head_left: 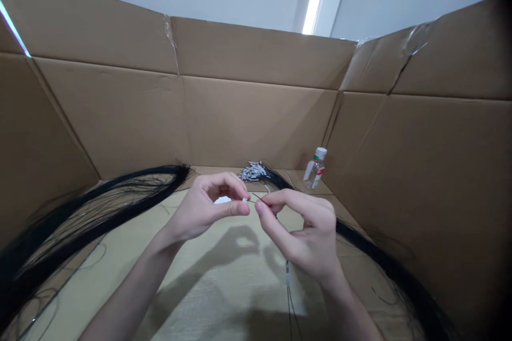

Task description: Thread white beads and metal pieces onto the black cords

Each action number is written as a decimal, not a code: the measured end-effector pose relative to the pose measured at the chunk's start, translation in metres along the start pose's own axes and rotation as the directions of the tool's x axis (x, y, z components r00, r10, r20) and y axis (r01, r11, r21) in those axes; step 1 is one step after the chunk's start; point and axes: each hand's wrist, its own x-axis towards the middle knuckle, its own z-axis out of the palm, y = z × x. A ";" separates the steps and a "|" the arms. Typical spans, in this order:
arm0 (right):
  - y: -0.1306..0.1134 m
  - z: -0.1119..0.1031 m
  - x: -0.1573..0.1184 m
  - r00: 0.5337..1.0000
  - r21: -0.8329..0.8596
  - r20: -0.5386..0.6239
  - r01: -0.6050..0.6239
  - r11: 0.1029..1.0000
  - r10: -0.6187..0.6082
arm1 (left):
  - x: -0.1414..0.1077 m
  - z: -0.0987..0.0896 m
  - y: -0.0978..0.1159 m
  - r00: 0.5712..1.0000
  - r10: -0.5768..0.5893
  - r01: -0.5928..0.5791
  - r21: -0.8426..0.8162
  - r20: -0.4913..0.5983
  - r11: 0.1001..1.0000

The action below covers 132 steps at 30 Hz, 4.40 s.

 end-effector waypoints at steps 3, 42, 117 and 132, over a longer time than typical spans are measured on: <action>0.000 0.000 -0.001 1.000 -0.004 0.013 0.000 1.000 0.000 | 0.000 -0.001 -0.001 1.000 0.030 -0.030 0.029 0.006 0.999; 0.007 0.000 -0.005 0.998 -0.154 0.056 0.018 0.988 -0.010 | -0.003 0.006 0.010 0.982 0.156 -0.097 0.426 -0.106 0.899; 0.006 -0.004 -0.004 0.969 -0.146 0.149 -0.176 0.974 0.197 | -0.013 0.017 0.017 0.826 0.521 -0.417 0.855 0.215 0.307; 0.009 0.001 -0.001 0.988 0.026 0.035 -0.151 0.988 0.150 | -0.007 0.037 0.008 0.944 -0.159 0.144 -0.073 -0.290 0.987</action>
